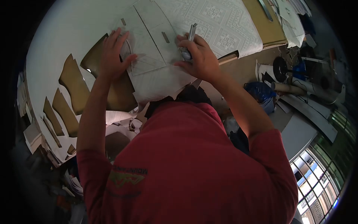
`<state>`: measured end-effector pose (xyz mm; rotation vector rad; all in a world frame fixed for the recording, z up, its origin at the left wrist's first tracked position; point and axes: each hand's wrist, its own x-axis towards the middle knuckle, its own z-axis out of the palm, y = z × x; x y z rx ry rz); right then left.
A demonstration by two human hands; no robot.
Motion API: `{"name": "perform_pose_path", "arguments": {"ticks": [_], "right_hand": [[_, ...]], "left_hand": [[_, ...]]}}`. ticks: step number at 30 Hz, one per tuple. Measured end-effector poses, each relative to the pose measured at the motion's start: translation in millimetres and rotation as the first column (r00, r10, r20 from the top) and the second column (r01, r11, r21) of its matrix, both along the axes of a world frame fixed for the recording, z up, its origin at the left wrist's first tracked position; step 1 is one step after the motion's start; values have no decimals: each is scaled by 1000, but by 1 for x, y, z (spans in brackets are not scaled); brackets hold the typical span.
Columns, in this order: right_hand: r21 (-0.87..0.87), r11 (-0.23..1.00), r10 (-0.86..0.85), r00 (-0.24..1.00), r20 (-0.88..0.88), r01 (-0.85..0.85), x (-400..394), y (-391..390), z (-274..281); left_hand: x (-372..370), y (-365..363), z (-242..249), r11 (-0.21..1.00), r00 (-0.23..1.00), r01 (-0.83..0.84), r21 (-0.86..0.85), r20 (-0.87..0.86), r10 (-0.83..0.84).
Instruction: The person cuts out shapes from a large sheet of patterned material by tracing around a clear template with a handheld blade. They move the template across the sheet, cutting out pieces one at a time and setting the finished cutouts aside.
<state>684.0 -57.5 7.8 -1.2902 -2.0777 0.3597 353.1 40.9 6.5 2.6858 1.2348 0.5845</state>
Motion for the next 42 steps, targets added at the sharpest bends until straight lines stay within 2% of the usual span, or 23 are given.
{"name": "perform_pose_path", "arguments": {"ticks": [13,15,23,26,28,34,42], "right_hand": [[-22,1000,11,999,42,-10,1,0,-2],[-16,1000,11,1000,5,-11,1,0,-1],[-36,999,3,998,61,-1,0,1,1],[-62,998,-5,998,59,9,0,-4,3],[-50,999,-7,999,53,10,-1,2,7],[-81,997,23,998,58,-18,-2,1,11],[-92,996,-7,998,59,12,-2,0,9]], "left_hand": [[-1,2,-5,998,999,0,56,-53,3],[-2,2,-6,998,999,-2,65,-35,4],[-2,5,-11,996,1000,-3,90,-4,4],[-2,6,-4,994,995,-19,106,-91,29],[-2,7,-6,999,1000,15,53,-26,-14],[0,2,4,1000,1000,-9,-28,-17,9],[4,4,8,998,993,-32,-55,-113,26]]}}
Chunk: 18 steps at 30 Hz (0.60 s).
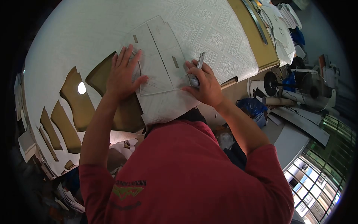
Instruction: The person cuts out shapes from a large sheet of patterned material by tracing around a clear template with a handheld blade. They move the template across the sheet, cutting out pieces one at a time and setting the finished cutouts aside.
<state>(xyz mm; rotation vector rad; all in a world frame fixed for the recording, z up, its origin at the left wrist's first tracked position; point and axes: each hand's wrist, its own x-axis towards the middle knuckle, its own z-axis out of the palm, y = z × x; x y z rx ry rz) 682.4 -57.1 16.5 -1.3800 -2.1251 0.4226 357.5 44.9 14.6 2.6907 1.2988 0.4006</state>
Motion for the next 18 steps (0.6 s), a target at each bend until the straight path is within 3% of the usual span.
{"name": "perform_pose_path", "arguments": {"ticks": [18], "right_hand": [[11,1000,20,1000,17,-20,2,-1,-2]], "left_hand": [[-2,5,-7,997,997,38,67,68,-42]]}}
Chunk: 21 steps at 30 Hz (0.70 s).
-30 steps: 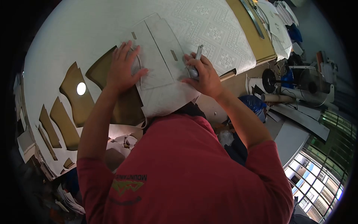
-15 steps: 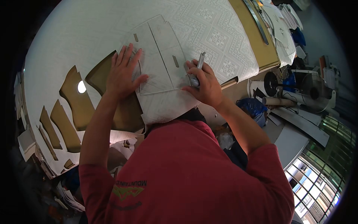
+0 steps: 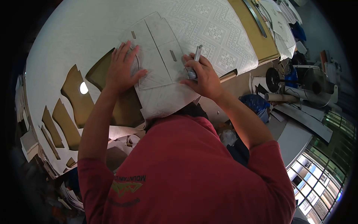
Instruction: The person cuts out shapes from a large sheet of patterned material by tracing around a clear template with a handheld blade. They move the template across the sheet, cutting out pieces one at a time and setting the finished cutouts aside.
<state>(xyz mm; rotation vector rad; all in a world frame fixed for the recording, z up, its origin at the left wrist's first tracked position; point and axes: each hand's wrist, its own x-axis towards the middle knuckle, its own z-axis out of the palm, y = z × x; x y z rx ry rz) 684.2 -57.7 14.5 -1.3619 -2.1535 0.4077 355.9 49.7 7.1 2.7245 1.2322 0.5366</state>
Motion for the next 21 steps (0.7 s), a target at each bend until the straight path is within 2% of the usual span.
{"name": "perform_pose_path", "arguments": {"ticks": [7,12,21], "right_hand": [[52,999,17,1000,-7,-17,-5,2,7],[26,987,160,987,-28,-160,0,5,5],[39,987,161,984,-70,-159,1,3,3]], "left_hand": [[-1,1,-1,1000,1000,9,-10,-7,-9],[-2,0,0,1000,1000,22,-16,-13,-22],[-3,1,-1,1000,1000,29,3,-4,-29]]}}
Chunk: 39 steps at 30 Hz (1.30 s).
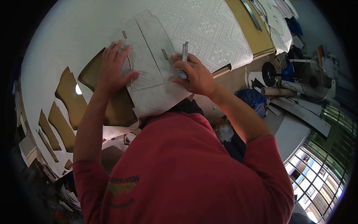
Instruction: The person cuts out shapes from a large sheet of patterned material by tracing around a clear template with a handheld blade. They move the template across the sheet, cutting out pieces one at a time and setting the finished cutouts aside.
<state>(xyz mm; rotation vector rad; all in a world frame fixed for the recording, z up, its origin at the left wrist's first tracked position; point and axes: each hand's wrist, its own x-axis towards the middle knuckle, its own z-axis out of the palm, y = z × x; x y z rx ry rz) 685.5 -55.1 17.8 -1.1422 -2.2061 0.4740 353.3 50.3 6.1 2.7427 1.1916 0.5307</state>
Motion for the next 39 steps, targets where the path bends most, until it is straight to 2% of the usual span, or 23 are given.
{"name": "perform_pose_path", "arguments": {"ticks": [5,8,28,39], "right_hand": [[-3,1000,-6,1000,20,6,0,0,-4],[37,999,-23,998,55,21,-3,-3,-3],[-23,1000,-7,997,77,8,-2,-3,-4],[-45,999,-18,999,34,19,-4,-2,-2]], "left_hand": [[-2,-1,-6,999,1000,11,-36,3,-11],[-1,5,-11,1000,1000,4,23,-28,-4],[2,0,-2,1000,1000,-7,-22,21,7],[3,-2,2,999,1000,-22,-37,12,22]]}}
